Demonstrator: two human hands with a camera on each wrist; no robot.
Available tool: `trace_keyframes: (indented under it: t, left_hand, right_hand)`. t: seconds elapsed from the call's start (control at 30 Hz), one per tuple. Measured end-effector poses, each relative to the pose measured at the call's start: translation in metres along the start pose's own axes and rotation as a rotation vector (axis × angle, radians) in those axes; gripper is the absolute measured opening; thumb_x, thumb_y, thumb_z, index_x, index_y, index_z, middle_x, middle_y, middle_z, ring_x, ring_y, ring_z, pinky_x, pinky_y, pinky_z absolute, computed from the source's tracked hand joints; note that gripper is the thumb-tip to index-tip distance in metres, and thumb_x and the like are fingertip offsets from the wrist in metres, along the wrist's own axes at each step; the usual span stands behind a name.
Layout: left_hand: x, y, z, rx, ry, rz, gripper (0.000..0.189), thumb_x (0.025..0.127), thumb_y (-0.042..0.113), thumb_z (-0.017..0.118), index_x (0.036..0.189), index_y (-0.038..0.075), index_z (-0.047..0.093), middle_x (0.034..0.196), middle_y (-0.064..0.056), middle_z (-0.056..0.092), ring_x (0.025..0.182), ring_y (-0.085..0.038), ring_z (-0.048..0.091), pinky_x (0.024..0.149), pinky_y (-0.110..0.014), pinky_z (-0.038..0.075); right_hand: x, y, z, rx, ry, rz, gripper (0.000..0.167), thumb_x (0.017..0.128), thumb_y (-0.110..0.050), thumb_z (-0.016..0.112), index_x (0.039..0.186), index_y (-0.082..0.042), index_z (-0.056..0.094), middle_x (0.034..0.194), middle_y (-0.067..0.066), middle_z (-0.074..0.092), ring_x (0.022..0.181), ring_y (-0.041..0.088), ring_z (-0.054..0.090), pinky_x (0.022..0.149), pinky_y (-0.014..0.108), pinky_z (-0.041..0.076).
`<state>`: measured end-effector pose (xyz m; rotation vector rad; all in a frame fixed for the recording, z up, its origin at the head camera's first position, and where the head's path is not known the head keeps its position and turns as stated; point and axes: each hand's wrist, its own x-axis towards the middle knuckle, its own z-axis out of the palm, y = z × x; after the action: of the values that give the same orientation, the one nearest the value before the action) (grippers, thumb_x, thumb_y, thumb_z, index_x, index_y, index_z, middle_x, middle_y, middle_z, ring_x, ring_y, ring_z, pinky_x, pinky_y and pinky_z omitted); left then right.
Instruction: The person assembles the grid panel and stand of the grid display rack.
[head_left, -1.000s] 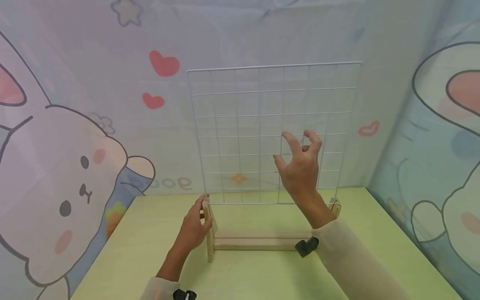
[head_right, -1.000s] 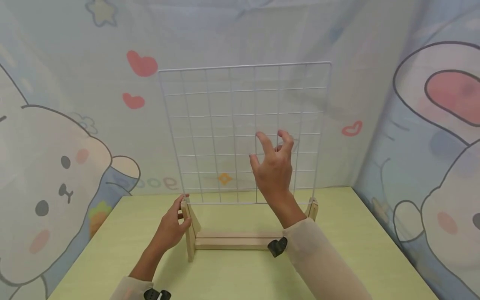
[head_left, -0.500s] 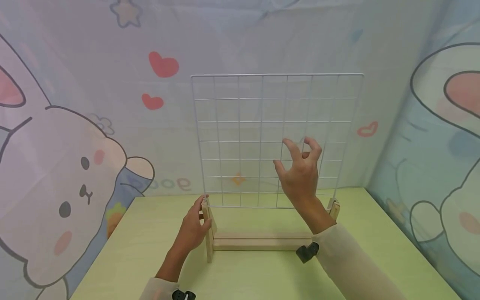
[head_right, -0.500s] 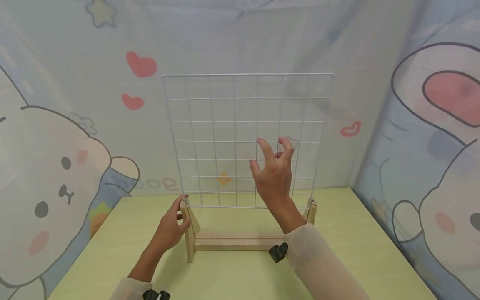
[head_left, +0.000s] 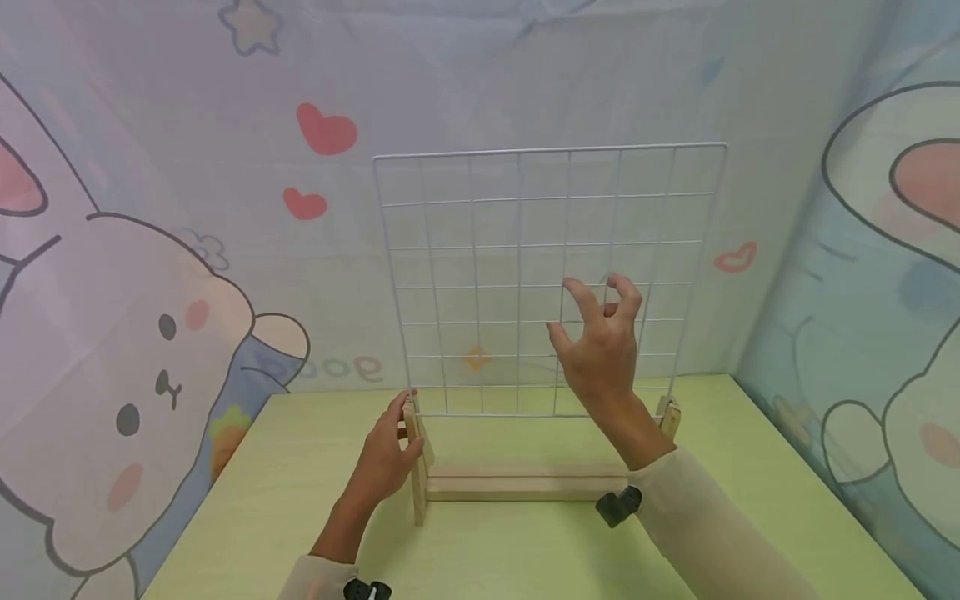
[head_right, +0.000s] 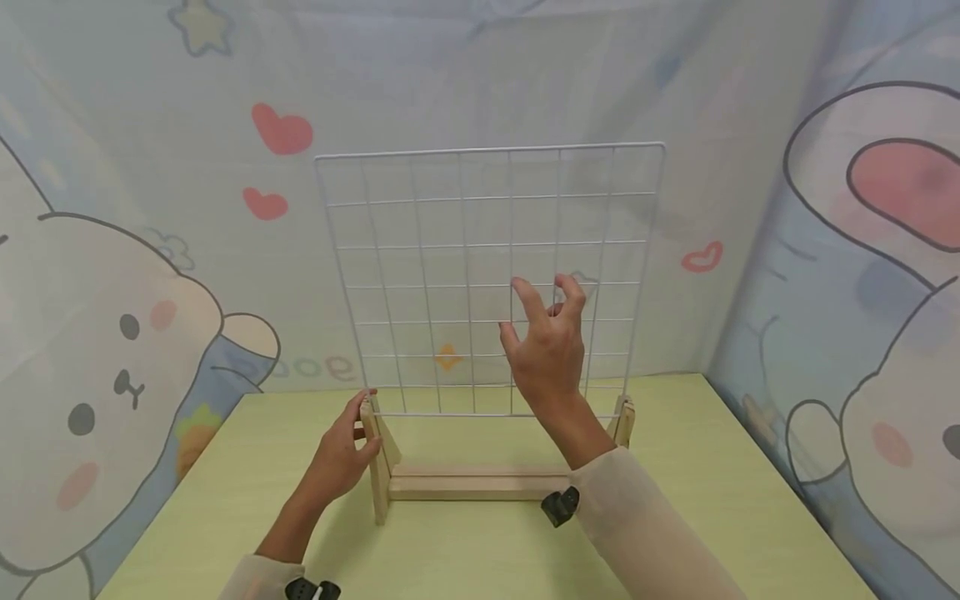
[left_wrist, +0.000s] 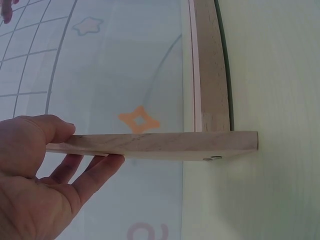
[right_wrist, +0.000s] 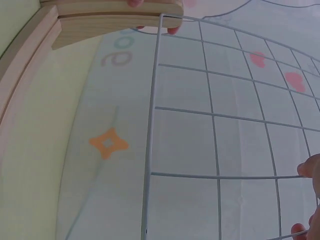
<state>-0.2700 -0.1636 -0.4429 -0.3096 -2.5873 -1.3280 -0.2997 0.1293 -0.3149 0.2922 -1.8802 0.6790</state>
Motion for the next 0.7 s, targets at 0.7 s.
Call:
trace_keyframes:
  t: [0.7]
  left_hand:
    - [0.0014, 0.0000, 0.0050, 0.011, 0.003, -0.001, 0.073, 0.096, 0.004, 0.062, 0.160, 0.012, 0.028, 0.145, -0.024, 0.051, 0.121, -0.045, 0.063, 0.083, -0.048, 0.061]
  right_hand:
    - [-0.0087, 0.0038, 0.0021, 0.013, 0.002, -0.009, 0.050, 0.083, -0.015, 0.083, 0.129, -0.018, 0.064, 0.142, 0.022, 0.039, 0.083, 0.031, 0.053, 0.055, 0.034, 0.043]
